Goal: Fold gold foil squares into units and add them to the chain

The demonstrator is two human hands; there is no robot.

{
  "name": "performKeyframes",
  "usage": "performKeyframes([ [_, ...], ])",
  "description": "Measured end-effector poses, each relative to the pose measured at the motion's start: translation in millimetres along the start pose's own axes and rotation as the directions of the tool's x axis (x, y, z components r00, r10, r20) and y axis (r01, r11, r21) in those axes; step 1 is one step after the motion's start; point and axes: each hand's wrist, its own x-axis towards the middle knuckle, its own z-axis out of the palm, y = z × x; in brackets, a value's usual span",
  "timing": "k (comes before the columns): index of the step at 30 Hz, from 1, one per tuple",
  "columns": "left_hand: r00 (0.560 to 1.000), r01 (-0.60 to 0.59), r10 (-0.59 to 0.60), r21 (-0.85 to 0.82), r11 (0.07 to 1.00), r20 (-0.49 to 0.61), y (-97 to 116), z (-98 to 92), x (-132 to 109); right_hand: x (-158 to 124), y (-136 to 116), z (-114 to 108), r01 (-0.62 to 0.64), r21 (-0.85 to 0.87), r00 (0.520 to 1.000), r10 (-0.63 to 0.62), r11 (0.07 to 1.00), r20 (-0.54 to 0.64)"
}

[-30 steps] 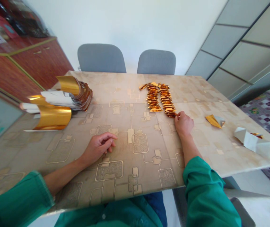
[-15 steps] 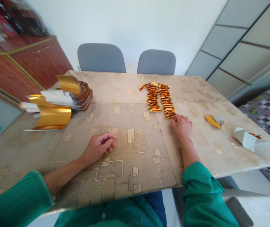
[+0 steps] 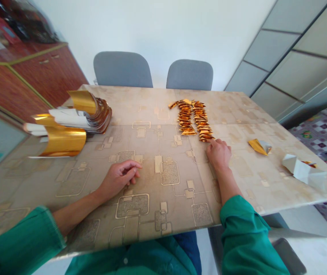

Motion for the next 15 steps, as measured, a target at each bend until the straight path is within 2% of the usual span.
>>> performKeyframes([
  [7, 1.0, 0.005, -0.005, -0.029, 1.0, -0.002, -0.3, -0.1, 0.1, -1.9, -2.4, -3.6, 0.028, -0.075, 0.999, -0.026, 0.997, 0.02],
  [12, 1.0, -0.008, 0.008, -0.053, 0.999, -0.008, -0.8, 2.1, -1.3, -4.9, 3.6, -2.1, 0.046, -0.047, 0.998, -0.048, 0.998, -0.03],
  [15, 0.998, -0.052, 0.051, -0.037, 0.998, -0.02, -0.8, 1.0, 0.1, -7.5, 8.0, 1.4, 0.019, 0.008, 0.997, -0.018, 1.0, -0.074],
])
